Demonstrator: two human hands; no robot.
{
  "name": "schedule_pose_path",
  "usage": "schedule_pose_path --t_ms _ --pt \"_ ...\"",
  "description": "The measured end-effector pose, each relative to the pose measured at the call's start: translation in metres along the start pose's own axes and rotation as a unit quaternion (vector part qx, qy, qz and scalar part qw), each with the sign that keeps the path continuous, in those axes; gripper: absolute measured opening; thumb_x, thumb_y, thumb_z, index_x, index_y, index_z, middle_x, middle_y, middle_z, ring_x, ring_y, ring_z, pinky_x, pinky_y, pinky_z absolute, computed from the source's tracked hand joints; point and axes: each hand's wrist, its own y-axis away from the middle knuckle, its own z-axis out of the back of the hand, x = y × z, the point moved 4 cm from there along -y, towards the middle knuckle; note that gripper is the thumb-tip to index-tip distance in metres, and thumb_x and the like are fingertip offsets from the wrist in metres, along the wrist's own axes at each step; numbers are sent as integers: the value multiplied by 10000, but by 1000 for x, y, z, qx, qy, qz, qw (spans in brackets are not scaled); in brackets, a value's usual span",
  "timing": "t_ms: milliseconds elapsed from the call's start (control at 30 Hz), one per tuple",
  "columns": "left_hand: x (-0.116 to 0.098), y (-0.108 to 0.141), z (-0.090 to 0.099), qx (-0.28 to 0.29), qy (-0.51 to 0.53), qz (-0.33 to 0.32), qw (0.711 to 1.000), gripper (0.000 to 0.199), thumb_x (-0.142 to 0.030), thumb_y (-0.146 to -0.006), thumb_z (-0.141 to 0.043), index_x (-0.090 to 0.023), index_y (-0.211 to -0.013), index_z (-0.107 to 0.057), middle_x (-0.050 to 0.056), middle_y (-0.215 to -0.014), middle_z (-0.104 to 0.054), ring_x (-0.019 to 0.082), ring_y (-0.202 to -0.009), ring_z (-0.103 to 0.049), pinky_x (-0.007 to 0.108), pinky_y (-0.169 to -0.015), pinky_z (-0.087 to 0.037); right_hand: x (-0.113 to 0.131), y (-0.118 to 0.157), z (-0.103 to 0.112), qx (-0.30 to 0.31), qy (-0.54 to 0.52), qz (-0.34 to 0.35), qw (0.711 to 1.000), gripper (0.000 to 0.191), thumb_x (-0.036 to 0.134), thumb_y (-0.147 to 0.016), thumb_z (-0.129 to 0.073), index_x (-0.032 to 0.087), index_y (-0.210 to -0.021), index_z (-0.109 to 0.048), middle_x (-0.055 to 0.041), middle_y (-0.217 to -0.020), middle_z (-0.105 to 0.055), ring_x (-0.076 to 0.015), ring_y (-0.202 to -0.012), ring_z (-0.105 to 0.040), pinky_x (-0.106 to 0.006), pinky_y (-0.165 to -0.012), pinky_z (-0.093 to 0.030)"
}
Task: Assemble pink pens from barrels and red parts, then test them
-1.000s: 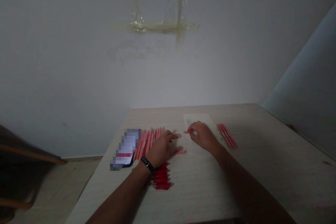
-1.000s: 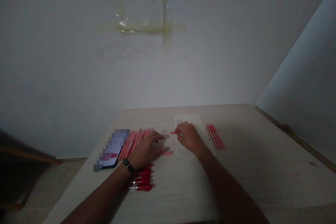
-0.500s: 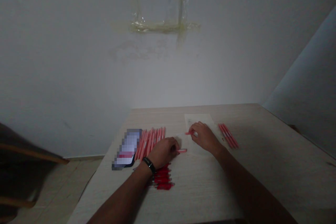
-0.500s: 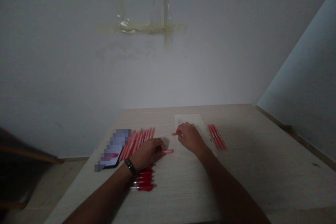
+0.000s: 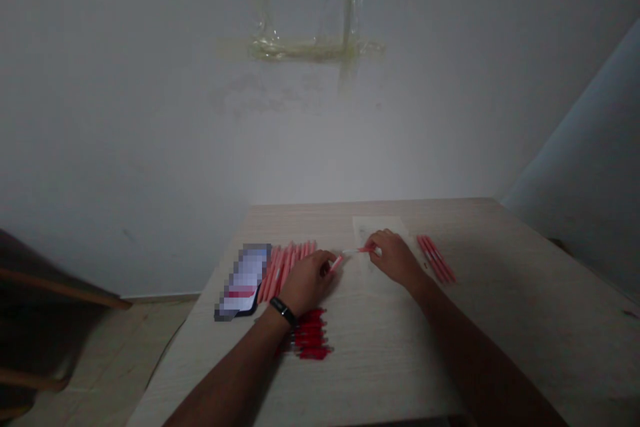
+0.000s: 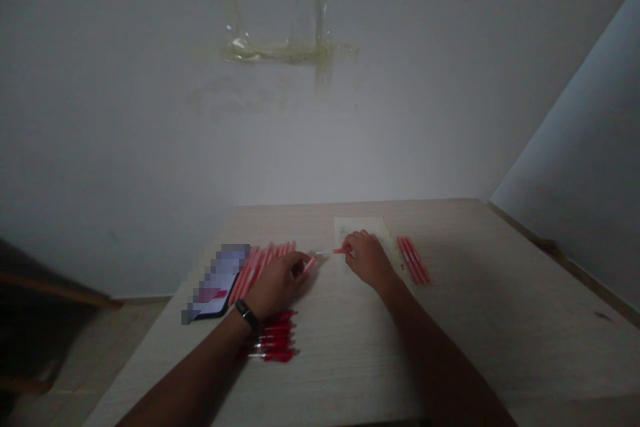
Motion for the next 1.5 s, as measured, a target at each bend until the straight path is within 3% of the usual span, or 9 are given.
schedule_pose_path --t_ms 200,567,1033,1500 --pt "1 0 4 -23 -9 8 1000 201 -277 -884 -580 -201 -1037 -686 47 -854 -690 188 -750 -602 279 -653 -398 -4 2 0 -5 1 7 1000 154 48 -804 -610 190 -858 -638 -37 -873 -657 -209 -901 -550 -319 -821 -386" --pt "-1 -1 4 -5 -6 -4 1000 268 -256 -871 -569 -214 -1093 -714 51 -898 -706 183 -788 -610 272 -682 -424 -3 0 -2 16 20 7 1000 164 56 -804 -634 193 -885 -674 -43 -878 -649 -211 -911 -545 -328 -836 -392" --pt "1 0 3 -11 -7 -26 1000 290 -211 -859 -573 -225 -1096 -739 72 -1014 -729 223 -917 -639 328 -831 -463 7 -1 -2 1 -22 44 999 183 63 -820 -655 205 -929 -691 -48 -923 -643 -226 -946 -535 -360 -866 -420" --pt "6 1 -1 -2 -23 -27 999 277 -189 -865 -563 -214 -1074 -742 83 -968 -714 213 -909 -643 318 -843 -466 23 1 -6 11 -62 84 994 186 83 -834 -674 213 -963 -699 -53 -956 -644 -229 -984 -538 -378 -884 -437"
